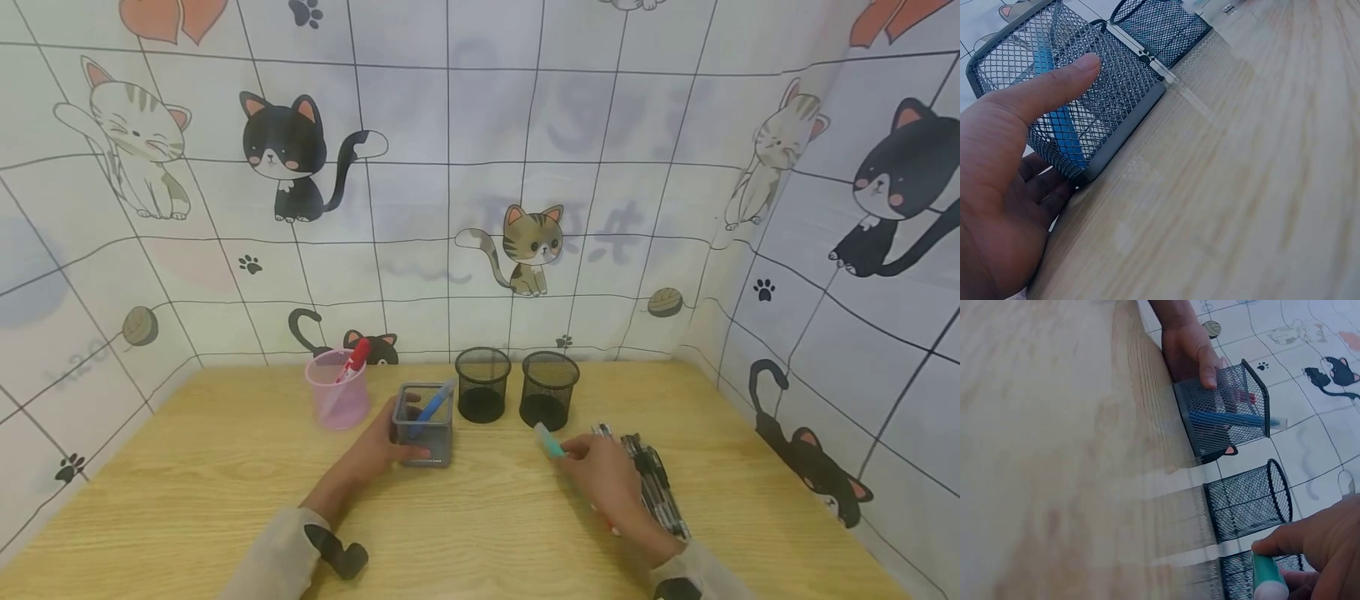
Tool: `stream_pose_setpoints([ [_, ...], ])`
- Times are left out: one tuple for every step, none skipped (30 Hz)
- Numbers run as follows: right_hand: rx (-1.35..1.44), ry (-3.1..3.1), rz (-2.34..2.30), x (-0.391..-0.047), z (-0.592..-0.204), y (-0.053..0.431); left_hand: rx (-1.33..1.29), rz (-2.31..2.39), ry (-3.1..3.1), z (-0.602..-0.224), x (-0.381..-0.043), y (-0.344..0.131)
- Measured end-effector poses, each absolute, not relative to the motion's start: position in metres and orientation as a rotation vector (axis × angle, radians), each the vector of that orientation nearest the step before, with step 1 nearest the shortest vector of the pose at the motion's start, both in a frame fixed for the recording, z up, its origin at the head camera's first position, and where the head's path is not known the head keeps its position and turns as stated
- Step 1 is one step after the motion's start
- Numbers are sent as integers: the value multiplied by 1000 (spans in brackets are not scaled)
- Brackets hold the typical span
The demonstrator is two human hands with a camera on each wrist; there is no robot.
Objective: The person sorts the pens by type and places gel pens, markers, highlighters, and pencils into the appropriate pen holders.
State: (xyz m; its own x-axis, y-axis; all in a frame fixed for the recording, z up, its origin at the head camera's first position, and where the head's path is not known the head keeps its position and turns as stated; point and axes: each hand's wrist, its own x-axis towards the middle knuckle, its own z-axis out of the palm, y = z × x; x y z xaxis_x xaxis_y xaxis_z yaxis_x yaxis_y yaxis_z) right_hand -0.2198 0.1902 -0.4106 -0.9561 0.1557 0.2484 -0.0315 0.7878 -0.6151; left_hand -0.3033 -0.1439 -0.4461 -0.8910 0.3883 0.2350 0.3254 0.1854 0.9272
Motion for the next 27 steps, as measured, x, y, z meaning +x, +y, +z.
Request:
stream_pose_setpoints([
  [-83,-2675,958,-219,-408,190,717,1838,2378,-447,-304,-144],
  [-67,-2656,985,-219,-406,189,718,1838,2378,-448,-305,-144],
  [-52,-2639,1015,-219,-404,188,718,1837,2380,-449,-306,-144],
  [-34,-2616,1041,-219,-402,188,718,1841,2375,-450,-306,-145],
  [-16,-2594,1071,-218,-401,187,718,1842,2374,-450,-306,-145],
  [-4,-2574,1100,-218,-399,187,717,1843,2374,-450,-306,-145],
  [3,-2552,1134,-218,-398,187,717,1844,2372,-450,-306,-145],
  [6,-2533,1161,-218,-396,186,717,1841,2372,-450,-306,-145],
  [8,-2515,1184,-218,-394,185,716,1840,2374,-449,-305,-145],
  [11,-2498,1206,-218,-392,184,717,1841,2373,-449,-305,-145],
  [5,-2484,1230,-218,-391,183,716,1842,2370,-449,-305,-145],
  [2,-2468,1256,-217,-388,181,716,1844,2365,-449,-305,-145],
  [5,-2453,1271,-217,-386,180,716,1844,2364,-449,-305,-145],
  [7,-2441,1280,-217,-384,178,716,1845,2361,-449,-305,-145],
  [7,-2429,1286,-217,-381,175,716,1844,2361,-449,-305,-145],
  [8,-2420,1296,-217,-379,173,717,1843,2361,-449,-305,-146],
  [9,-2409,1310,-217,-377,170,719,1841,2361,-449,-306,-146],
  [11,-2400,1325,-217,-375,167,721,1834,2367,-449,-306,-146],
  [5,-2394,1341,-217,-374,164,723,1828,2373,-450,-306,-147],
  [1,-2387,1368,-218,-372,161,726,1823,2377,-450,-307,-147],
  [2,-2380,1392,-218,-371,159,731,1819,2382,-450,-307,-147],
  [8,-2370,1424,-219,-369,156,738,1819,2381,-451,-307,-147],
  [14,-2358,1456,-218,-367,153,743,1817,2384,-451,-307,-147],
  [16,-2343,1486,-219,-365,150,744,1814,2389,-451,-307,-147],
  [16,-2329,1515,-219,-363,148,747,1816,2389,-451,-307,-147],
  [26,-2309,1547,-219,-361,145,743,1817,2393,-451,-307,-147],
  [33,-2292,1570,-220,-359,143,736,1819,2396,-451,-307,-147],
])
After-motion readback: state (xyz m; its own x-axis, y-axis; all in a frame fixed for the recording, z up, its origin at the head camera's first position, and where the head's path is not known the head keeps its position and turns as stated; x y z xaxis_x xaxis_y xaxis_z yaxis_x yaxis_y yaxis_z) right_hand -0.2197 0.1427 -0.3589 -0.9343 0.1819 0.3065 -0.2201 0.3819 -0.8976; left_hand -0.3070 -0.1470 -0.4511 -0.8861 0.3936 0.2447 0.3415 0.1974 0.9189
